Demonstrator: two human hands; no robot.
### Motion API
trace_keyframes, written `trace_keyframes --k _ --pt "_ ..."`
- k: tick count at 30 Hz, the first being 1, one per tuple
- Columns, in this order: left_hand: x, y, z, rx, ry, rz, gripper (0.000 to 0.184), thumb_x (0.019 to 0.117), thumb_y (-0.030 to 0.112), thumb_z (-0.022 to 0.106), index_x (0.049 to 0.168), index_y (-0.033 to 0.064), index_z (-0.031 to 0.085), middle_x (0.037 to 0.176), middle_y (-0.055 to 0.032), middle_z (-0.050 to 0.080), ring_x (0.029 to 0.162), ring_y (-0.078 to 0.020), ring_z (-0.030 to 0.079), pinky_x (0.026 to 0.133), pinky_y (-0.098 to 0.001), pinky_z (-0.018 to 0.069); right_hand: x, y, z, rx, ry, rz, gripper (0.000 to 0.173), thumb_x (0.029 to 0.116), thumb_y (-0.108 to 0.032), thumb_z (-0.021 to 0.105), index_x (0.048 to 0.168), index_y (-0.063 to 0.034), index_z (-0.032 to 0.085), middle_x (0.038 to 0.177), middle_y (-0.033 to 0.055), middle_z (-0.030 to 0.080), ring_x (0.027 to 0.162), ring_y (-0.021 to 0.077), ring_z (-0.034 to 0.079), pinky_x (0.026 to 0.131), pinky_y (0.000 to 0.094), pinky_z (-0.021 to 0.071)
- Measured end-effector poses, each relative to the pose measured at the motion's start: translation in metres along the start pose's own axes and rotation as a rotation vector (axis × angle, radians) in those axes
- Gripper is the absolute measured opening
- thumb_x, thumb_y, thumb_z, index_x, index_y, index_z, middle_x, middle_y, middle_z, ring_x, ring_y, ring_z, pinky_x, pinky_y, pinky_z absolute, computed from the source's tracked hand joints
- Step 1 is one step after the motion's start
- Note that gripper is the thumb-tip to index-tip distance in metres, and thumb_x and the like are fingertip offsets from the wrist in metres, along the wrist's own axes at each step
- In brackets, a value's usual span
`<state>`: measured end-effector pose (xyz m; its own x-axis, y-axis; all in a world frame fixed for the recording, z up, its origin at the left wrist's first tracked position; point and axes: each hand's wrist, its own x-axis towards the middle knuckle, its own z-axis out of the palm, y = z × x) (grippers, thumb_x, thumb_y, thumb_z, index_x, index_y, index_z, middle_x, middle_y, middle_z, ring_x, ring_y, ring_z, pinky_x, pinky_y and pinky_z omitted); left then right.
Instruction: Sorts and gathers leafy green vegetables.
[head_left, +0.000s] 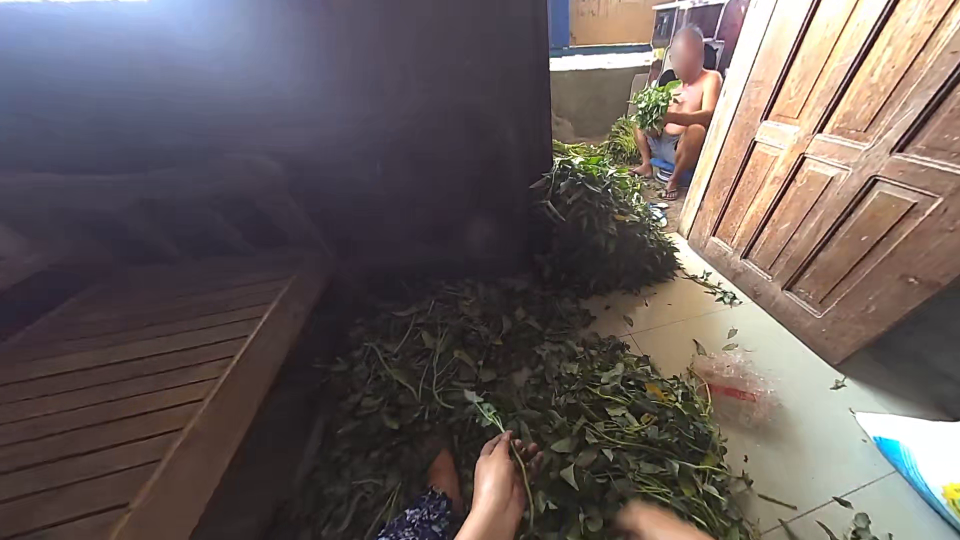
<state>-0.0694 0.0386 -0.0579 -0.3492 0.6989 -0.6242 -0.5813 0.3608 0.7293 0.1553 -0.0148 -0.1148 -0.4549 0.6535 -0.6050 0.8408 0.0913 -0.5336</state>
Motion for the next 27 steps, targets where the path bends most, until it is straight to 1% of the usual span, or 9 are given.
trace_keyframes --k 2,4,7,10,14,18,20,24,27 --pt "-0.003 0.001 0.003 -0.033 0.003 -0.013 0.022 0.1111 0.014 0.04 0.129 0.0001 0.044 0.084 -0.008 0.053 0.061 -0.0148 0.058 0.057 -0.0288 0.0546 0.024 0.024 -0.037 -0.001 0.247 0.198 0.03 0.1036 -0.016 0.055 0.125 0.0 0.068 0.127 0.0248 0.067 0.122 0.0406 0.063 0.107 0.0575 0.0471" --pt "-0.004 0.005 0.005 -0.053 -0.014 -0.012 0.018 0.1111 0.013 0.039 0.124 0.0015 0.045 0.08 -0.0063 0.054 0.056 -0.0117 0.054 0.051 -0.0246 0.0498 0.051 0.042 -0.051 -0.106 0.368 0.283 0.031 0.1044 -0.01 0.052 0.13 0.0028 0.064 0.135 0.0252 0.062 0.126 0.0412 0.061 0.107 0.0545 0.0478" --pt "-0.004 0.012 0.009 -0.1 -0.048 -0.016 0.016 0.1111 0.014 0.04 0.121 0.003 0.045 0.075 -0.0046 0.052 0.051 -0.0102 0.051 0.046 -0.0225 0.0463 0.081 0.056 -0.047 -0.312 0.425 0.281 0.035 0.1002 0.005 0.048 0.132 0.0056 0.061 0.141 0.0269 0.057 0.132 0.0442 0.055 0.105 0.057 0.0492" --pt "-0.001 0.016 0.009 -0.159 -0.068 -0.045 0.017 0.1115 0.016 0.039 0.118 0.0032 0.048 0.072 -0.0041 0.053 0.05 -0.01 0.051 0.046 -0.022 0.0464 0.088 0.059 -0.042 -0.432 0.475 0.257 0.035 0.0989 0.009 0.046 0.129 0.0054 0.064 0.138 0.0267 0.059 0.131 0.0433 0.057 0.103 0.0561 0.0496" --pt "-0.001 0.02 0.008 -0.223 -0.104 -0.122 0.027 0.1112 0.019 0.036 0.11 0.0011 0.057 0.068 -0.0035 0.053 0.05 -0.0105 0.052 0.047 -0.0222 0.0477 0.069 0.057 -0.062 -0.394 0.355 0.216 0.032 0.1026 -0.003 0.052 0.132 0.0002 0.064 0.138 0.0263 0.059 0.128 0.0443 0.059 0.104 0.0583 0.0498" --pt "-0.004 0.023 0.01 -0.239 -0.135 -0.09 0.015 0.1112 0.018 0.039 0.115 0.0057 0.047 0.071 -0.0034 0.052 0.051 -0.0101 0.051 0.046 -0.0217 0.0461 0.025 0.054 -0.118 -0.023 0.359 0.098 0.032 0.0998 -0.019 0.066 0.124 0.0014 0.067 0.122 0.0228 0.068 0.116 0.0361 0.066 0.105 0.0539 0.049" --pt "-0.009 0.021 0.015 -0.231 -0.152 -0.084 0.02 0.1116 0.021 0.038 0.117 0.0056 0.05 0.07 -0.0029 0.053 0.047 -0.008 0.048 0.042 -0.0195 0.0409 0.001 0.055 -0.137 0.227 0.324 0.013 0.034 0.0997 -0.022 0.068 0.123 0.0024 0.065 0.115 0.0201 0.068 0.105 0.0292 0.067 0.097 0.0475 0.0525" --pt "-0.021 0.017 0.033 -0.231 -0.235 -0.124 0.029 0.1113 0.024 0.036 0.105 0.005 0.057 0.07 -0.0021 0.057 0.047 -0.0068 0.048 0.042 -0.0184 0.041 -0.027 0.036 -0.128 0.555 0.508 -0.097 0.03 0.0945 -0.022 0.071 0.116 -0.002 0.064 0.098 0.0064 0.067 0.083 0.0127 0.066 0.076 0.0315 0.0559" --pt "-0.032 0.009 0.045 -0.14 -0.307 -0.027 0.013 0.1081 0.011 0.044 0.108 0.0033 0.054 0.075 -0.0045 0.058 0.05 -0.0071 0.049 0.045 -0.0183 0.0411 -0.027 0.02 -0.101 0.582 0.684 -0.126 0.029 0.0943 -0.019 0.07 0.114 0.0007 0.064 0.096 0.0081 0.067 0.084 0.0141 0.066 0.079 0.0327 0.0561"
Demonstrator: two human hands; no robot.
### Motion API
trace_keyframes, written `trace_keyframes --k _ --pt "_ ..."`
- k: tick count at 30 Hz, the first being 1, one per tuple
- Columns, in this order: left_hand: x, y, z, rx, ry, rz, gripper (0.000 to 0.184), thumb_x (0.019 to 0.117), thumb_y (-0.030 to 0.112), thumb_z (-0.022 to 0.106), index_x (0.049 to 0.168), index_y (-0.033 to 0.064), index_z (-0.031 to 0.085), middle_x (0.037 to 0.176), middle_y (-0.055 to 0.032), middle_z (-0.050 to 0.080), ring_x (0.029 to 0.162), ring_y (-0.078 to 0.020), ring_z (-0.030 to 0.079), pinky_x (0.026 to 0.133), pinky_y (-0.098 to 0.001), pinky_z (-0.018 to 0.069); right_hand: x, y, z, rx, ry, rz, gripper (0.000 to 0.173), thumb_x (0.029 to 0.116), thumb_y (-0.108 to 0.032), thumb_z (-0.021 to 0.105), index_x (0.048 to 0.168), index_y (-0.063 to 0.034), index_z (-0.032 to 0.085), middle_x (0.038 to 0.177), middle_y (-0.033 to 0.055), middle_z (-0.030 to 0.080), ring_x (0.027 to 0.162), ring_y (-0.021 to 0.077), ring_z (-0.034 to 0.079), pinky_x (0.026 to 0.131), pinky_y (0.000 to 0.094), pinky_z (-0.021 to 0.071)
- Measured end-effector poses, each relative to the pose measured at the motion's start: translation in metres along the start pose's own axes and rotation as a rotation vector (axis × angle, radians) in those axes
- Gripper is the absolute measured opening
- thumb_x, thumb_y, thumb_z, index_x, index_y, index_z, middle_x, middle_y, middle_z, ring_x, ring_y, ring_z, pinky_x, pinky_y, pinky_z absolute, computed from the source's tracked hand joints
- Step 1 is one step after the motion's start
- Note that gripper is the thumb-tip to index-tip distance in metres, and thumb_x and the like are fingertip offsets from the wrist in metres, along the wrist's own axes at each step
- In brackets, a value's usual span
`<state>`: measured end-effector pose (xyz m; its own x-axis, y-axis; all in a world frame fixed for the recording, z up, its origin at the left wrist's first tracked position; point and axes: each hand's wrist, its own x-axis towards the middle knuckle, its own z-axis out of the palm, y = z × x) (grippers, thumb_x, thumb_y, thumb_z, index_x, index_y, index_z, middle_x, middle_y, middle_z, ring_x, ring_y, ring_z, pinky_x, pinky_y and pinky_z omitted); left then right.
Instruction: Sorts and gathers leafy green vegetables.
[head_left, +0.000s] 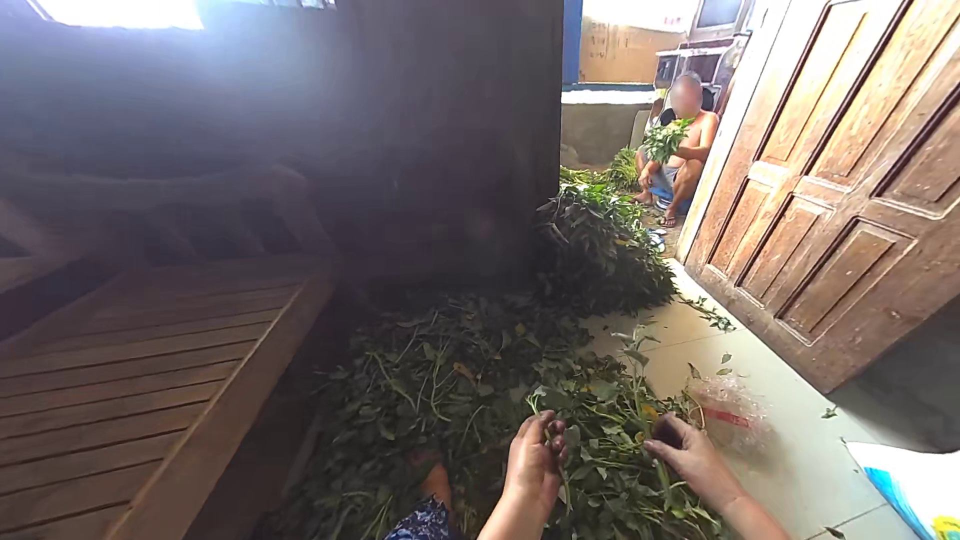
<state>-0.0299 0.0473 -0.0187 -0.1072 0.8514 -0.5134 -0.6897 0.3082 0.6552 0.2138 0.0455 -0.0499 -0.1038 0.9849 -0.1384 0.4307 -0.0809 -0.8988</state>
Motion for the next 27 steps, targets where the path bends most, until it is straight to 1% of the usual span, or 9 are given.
trace_keyframes --k 2,4,6,8,10,13,17,20,27 --pt "-0.003 -0.01 0.008 0.138 -0.084 0.105 0.011 0.1065 0.004 0.046 0.114 -0.0003 0.054 0.079 -0.0065 0.063 0.054 -0.0081 0.052 0.049 -0.0201 0.0443 -0.011 0.001 0.02 -0.029 0.07 -0.049 0.03 0.0943 -0.018 0.07 0.115 0.0036 0.066 0.099 0.013 0.069 0.09 0.0197 0.068 0.085 0.0384 0.0564" --pt "-0.001 -0.023 0.011 0.257 -0.139 0.18 0.014 0.1035 -0.001 0.051 0.118 -0.0023 0.053 0.085 -0.0082 0.066 0.057 -0.0083 0.054 0.053 -0.0209 0.0457 -0.023 0.001 0.041 -0.045 0.089 -0.087 0.028 0.0942 -0.015 0.069 0.114 0.005 0.066 0.098 0.015 0.07 0.092 0.0223 0.069 0.087 0.0404 0.0564" --pt "0.004 -0.035 0.011 0.337 -0.157 0.211 0.02 0.1003 -0.001 0.058 0.12 -0.0032 0.055 0.091 -0.0098 0.067 0.06 -0.009 0.055 0.055 -0.0223 0.0462 -0.033 -0.001 0.057 -0.073 0.081 -0.103 0.025 0.0943 -0.013 0.069 0.111 0.0045 0.067 0.098 0.016 0.07 0.091 0.0244 0.069 0.088 0.0423 0.0566" --pt "0.007 -0.04 0.01 0.387 -0.17 0.21 0.022 0.1003 0.002 0.059 0.122 -0.0029 0.057 0.094 -0.0094 0.067 0.061 -0.0088 0.055 0.056 -0.0224 0.0466 -0.039 -0.002 0.066 -0.118 0.054 -0.117 0.024 0.0948 -0.015 0.069 0.109 0.0046 0.068 0.097 0.0178 0.07 0.092 0.0276 0.069 0.088 0.0456 0.0558" --pt "0.007 -0.039 0.01 0.41 -0.189 0.2 0.021 0.1006 0.003 0.06 0.121 -0.0025 0.058 0.091 -0.0094 0.069 0.061 -0.0089 0.057 0.056 -0.0222 0.0474 -0.042 -0.002 0.068 -0.151 0.031 -0.13 0.026 0.0959 -0.017 0.068 0.111 0.0046 0.068 0.099 0.0188 0.071 0.093 0.0293 0.07 0.089 0.0473 0.0557" --pt "0.007 -0.036 0.009 0.425 -0.2 0.177 0.02 0.099 0.0 0.061 0.119 -0.0032 0.059 0.087 -0.009 0.068 0.06 -0.009 0.056 0.055 -0.0217 0.0472 -0.047 0.0 0.065 -0.14 -0.004 -0.141 0.028 0.0981 -0.02 0.066 0.111 0.0046 0.069 0.099 0.0179 0.071 0.093 0.0269 0.07 0.089 0.0435 0.056" --pt "0.008 -0.043 0.006 0.405 -0.107 0.127 0.019 0.0973 -0.003 0.062 0.115 -0.0039 0.057 0.083 -0.01 0.066 0.059 -0.0103 0.057 0.054 -0.0223 0.0475 -0.059 -0.002 0.065 -0.213 -0.045 -0.117 0.03 0.1005 -0.021 0.062 0.103 0.0067 0.072 0.095 0.0208 0.072 0.089 0.0309 0.07 0.088 0.0461 0.0551" --pt "0.011 -0.054 0.002 0.439 -0.049 0.114 0.024 0.0954 -0.004 0.065 0.118 -0.0042 0.057 0.082 -0.0105 0.065 0.058 -0.0114 0.057 0.053 -0.0236 0.0473 -0.068 -0.004 0.069 -0.267 -0.027 -0.099 0.029 0.0996 -0.021 0.062 0.098 0.0065 0.072 0.089 0.0205 0.072 0.085 0.032 0.071 0.084 0.0479 0.0559" --pt "0.011 -0.065 -0.009 0.478 -0.063 0.105 0.027 0.0943 -0.004 0.067 0.119 -0.0024 0.057 0.082 -0.0089 0.065 0.06 -0.0111 0.056 0.054 -0.024 0.0464 -0.08 0.0 0.068 -0.292 -0.085 0.019 0.042 0.1023 -0.03 0.061 0.089 0.0093 0.07 0.081 0.0225 0.068 0.079 0.0346 0.067 0.079 0.0527 0.0526"
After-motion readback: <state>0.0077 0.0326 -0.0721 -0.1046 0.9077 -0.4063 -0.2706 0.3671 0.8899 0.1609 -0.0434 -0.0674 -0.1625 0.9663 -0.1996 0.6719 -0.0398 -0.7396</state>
